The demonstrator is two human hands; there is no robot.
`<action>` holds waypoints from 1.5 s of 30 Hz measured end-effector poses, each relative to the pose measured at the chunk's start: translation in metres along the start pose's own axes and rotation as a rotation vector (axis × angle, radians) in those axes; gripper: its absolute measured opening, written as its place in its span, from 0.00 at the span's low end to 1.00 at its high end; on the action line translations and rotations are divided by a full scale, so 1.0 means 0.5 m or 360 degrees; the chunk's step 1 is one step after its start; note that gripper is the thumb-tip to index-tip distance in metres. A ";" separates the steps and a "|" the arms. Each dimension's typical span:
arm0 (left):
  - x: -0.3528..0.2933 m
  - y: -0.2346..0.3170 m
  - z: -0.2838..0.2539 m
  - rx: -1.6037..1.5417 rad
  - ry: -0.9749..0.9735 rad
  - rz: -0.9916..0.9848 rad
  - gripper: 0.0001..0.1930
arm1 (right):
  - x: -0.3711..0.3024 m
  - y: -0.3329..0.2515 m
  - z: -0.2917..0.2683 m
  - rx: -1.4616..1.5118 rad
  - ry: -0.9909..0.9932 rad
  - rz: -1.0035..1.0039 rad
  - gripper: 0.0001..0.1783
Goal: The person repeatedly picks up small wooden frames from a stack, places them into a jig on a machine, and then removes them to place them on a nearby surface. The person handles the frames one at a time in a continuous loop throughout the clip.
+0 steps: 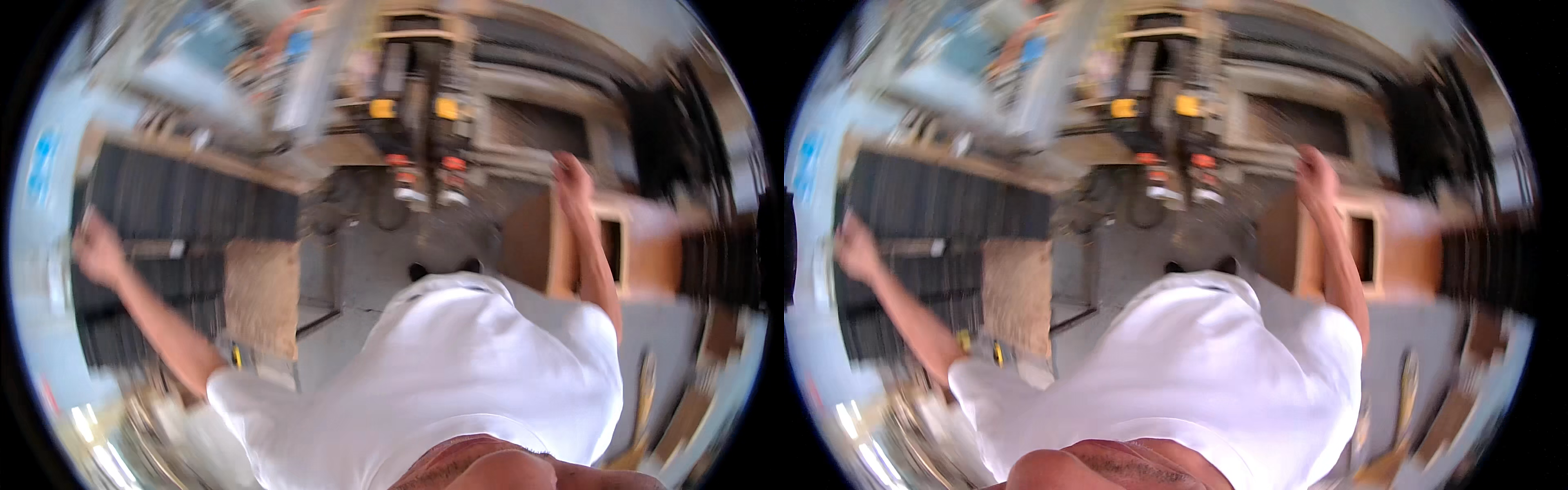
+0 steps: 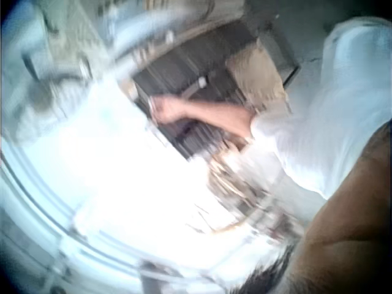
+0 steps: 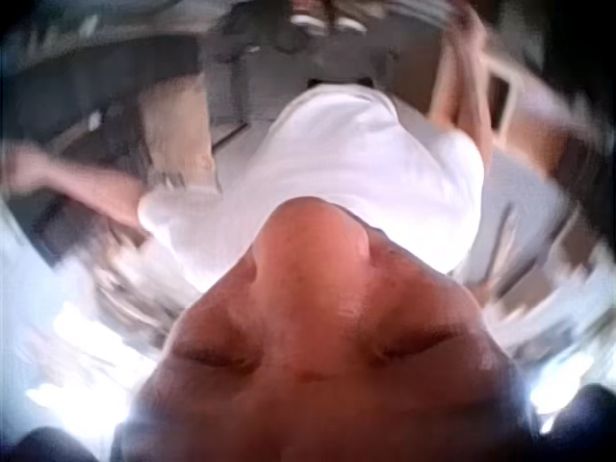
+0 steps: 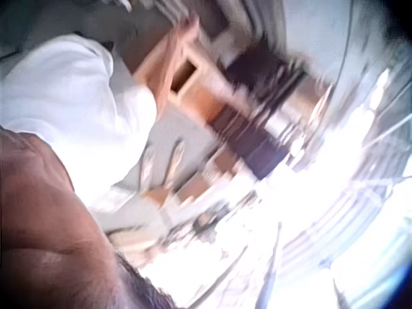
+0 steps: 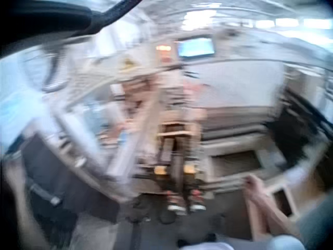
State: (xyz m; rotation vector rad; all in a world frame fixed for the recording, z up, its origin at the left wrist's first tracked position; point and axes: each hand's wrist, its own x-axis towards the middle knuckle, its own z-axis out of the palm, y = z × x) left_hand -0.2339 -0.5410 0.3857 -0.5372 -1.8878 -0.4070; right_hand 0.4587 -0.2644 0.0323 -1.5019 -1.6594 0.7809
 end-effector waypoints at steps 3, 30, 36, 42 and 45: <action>-0.029 -0.079 -0.041 -0.0268 0.0485 0.0341 0.19 | -0.019 0.020 -0.098 -0.0145 0.0135 -0.0213 0.16; -0.770 0.879 0.037 -0.2655 -0.2467 -0.0713 0.17 | -0.278 0.120 -0.224 -0.0689 0.0876 0.0299 0.16; -0.681 1.049 0.172 -0.2710 -0.2170 -0.1033 0.22 | -0.190 -0.050 -0.174 -0.0300 0.0761 0.0451 0.15; -0.625 1.214 0.337 -0.2338 -0.2473 -0.2122 0.34 | -0.105 -0.108 -0.108 -0.0246 0.0586 0.0299 0.15; -0.644 1.239 0.447 -0.2542 -0.2328 -0.2505 0.34 | -0.065 -0.164 -0.078 -0.0291 0.0509 0.0249 0.16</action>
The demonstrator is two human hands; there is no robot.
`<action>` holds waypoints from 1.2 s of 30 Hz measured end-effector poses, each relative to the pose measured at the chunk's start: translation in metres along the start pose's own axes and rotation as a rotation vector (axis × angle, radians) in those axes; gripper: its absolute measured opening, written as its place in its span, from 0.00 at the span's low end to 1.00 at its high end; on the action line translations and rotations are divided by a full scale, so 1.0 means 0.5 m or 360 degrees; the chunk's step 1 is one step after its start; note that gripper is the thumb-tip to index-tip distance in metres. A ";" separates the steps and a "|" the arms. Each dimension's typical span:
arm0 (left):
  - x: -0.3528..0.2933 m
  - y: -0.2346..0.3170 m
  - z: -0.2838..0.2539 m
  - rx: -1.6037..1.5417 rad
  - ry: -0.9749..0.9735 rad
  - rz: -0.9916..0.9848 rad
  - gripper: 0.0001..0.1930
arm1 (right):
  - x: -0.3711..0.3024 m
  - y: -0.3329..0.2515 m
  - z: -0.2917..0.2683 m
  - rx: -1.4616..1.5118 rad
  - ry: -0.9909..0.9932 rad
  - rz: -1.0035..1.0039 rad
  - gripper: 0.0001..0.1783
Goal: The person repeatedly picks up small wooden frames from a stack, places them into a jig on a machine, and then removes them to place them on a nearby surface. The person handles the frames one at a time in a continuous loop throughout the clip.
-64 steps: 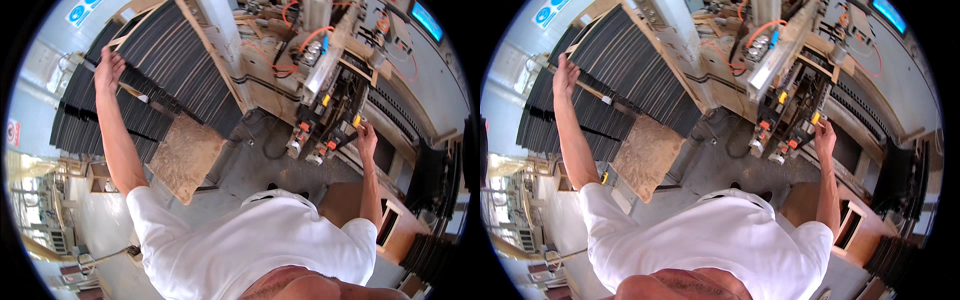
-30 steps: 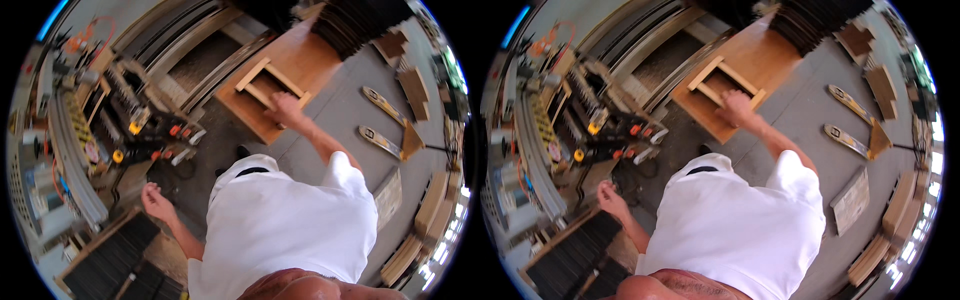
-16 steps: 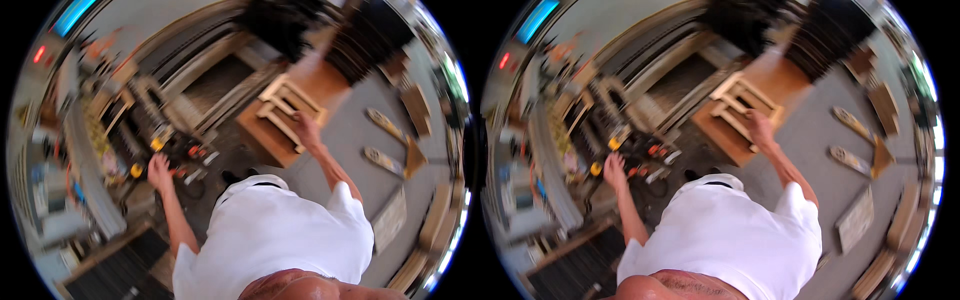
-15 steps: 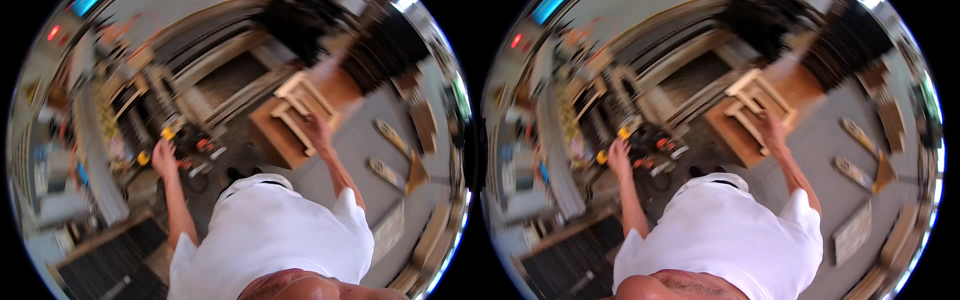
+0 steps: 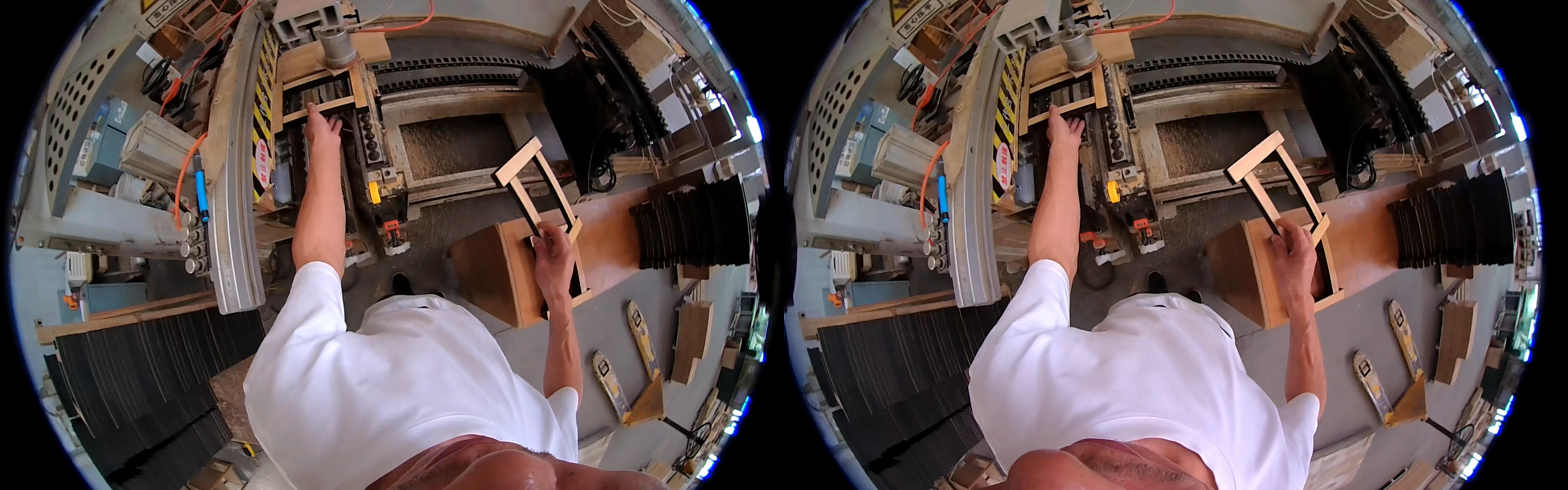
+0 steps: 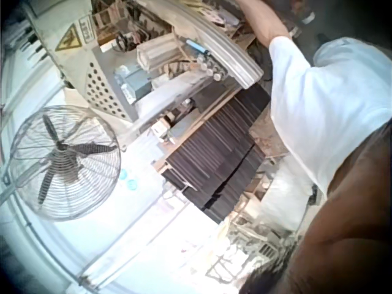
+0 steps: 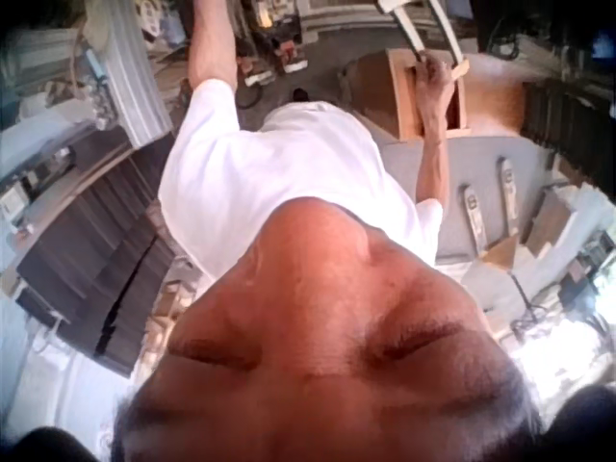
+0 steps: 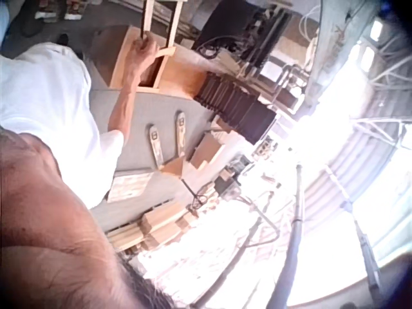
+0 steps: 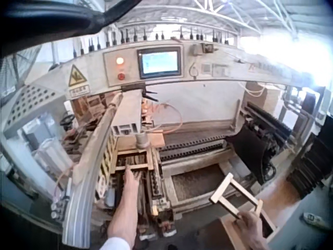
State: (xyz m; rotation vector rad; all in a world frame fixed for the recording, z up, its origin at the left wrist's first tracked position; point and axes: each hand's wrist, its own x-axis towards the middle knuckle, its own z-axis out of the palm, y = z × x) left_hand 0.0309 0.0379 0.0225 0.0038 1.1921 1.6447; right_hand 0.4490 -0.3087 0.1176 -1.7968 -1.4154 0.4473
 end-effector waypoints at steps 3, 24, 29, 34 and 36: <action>0.056 0.004 -0.045 -0.0225 -0.0166 0.0070 0.29 | 0.031 -0.070 0.032 -0.0104 -0.0068 -0.0178 0.15; -0.221 -0.079 -0.256 -0.0516 -0.0930 -0.0148 0.12 | 0.253 -0.309 0.590 -0.0274 -0.0928 -0.1478 0.16; -0.270 -0.096 -0.280 -0.0403 -0.0668 -0.0047 0.14 | 0.292 -0.319 0.604 -0.0152 -0.0958 -0.1423 0.15; -0.440 -0.104 -0.387 -0.0309 -0.0528 -0.0061 0.18 | 0.373 -0.341 0.696 -0.0036 -0.0919 -0.1426 0.16; -0.505 -0.111 -0.422 -0.0292 -0.0476 -0.0070 0.18 | 0.399 -0.342 0.726 -0.0079 -0.0863 -0.1449 0.15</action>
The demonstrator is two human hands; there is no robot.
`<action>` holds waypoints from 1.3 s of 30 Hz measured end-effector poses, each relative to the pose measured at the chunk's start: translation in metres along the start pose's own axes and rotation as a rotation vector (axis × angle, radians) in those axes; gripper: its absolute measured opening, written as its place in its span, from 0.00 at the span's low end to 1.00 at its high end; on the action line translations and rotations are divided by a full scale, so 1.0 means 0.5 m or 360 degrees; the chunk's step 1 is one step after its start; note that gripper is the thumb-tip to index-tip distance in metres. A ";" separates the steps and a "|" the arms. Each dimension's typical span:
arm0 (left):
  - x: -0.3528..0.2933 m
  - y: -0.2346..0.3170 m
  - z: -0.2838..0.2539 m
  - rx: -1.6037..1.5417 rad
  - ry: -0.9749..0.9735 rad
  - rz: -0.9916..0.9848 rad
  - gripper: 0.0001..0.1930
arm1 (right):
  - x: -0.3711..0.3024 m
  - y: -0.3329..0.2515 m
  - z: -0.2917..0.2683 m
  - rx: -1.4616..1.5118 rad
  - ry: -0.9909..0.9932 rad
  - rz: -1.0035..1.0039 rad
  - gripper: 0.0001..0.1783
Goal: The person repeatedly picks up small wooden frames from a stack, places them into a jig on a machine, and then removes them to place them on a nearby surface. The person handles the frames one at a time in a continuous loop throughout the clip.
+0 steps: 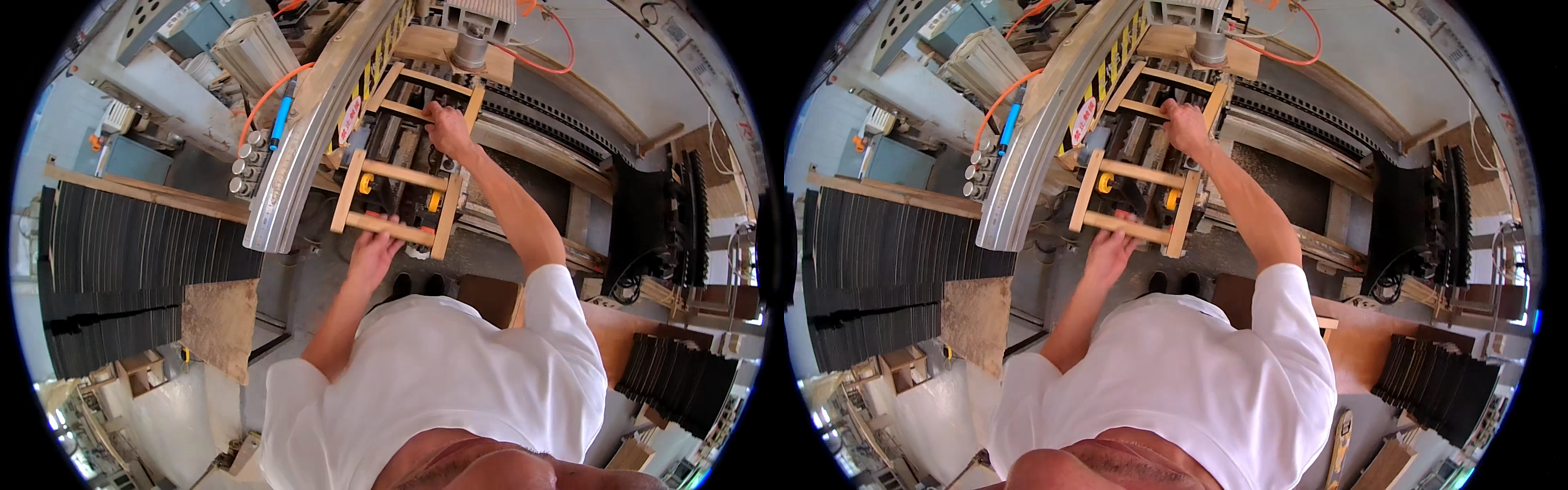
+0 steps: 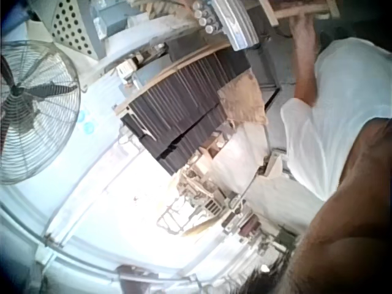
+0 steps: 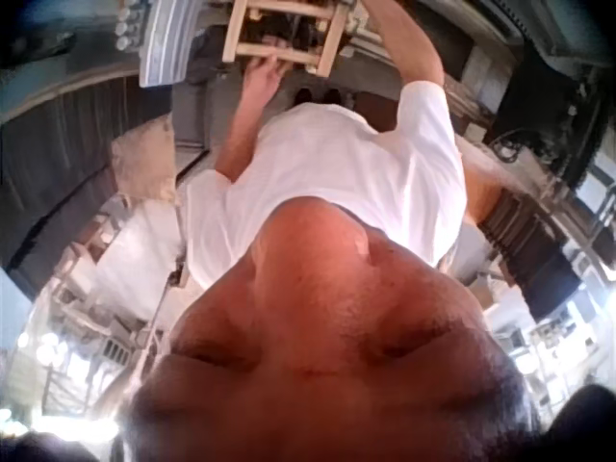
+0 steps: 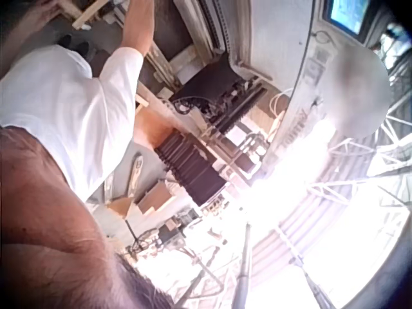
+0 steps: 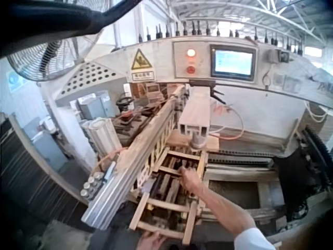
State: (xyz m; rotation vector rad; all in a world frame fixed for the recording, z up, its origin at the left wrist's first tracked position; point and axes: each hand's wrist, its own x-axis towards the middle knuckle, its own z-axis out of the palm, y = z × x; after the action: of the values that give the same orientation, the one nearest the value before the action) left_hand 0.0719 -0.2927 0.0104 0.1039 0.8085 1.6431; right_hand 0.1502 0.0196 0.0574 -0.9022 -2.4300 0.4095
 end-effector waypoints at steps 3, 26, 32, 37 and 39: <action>-0.096 -0.007 -0.020 -0.0019 0.0062 0.0082 0.18 | 0.053 0.054 0.036 0.0022 0.0009 0.0091 0.15; -0.190 0.041 -0.357 0.0188 0.0687 0.0015 0.15 | 0.131 0.098 0.049 0.0191 -0.0091 0.0083 0.15; -0.177 0.032 -0.402 0.0362 0.0837 -0.0104 0.12 | 0.149 0.093 0.041 0.0195 -0.0229 0.0063 0.15; -0.160 0.015 -0.388 0.0459 0.0842 -0.0074 0.13 | 0.147 0.103 0.038 0.0099 -0.0248 -0.0059 0.16; -0.161 -0.004 -0.379 0.0547 0.0852 -0.0072 0.13 | 0.139 0.102 0.032 -0.0006 -0.0291 -0.0097 0.16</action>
State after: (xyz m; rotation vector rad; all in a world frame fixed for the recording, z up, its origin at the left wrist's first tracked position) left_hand 0.0013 -0.4487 -0.1038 -0.1200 1.4881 1.4900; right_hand 0.1225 0.1020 0.0465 -0.8219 -2.6176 0.4839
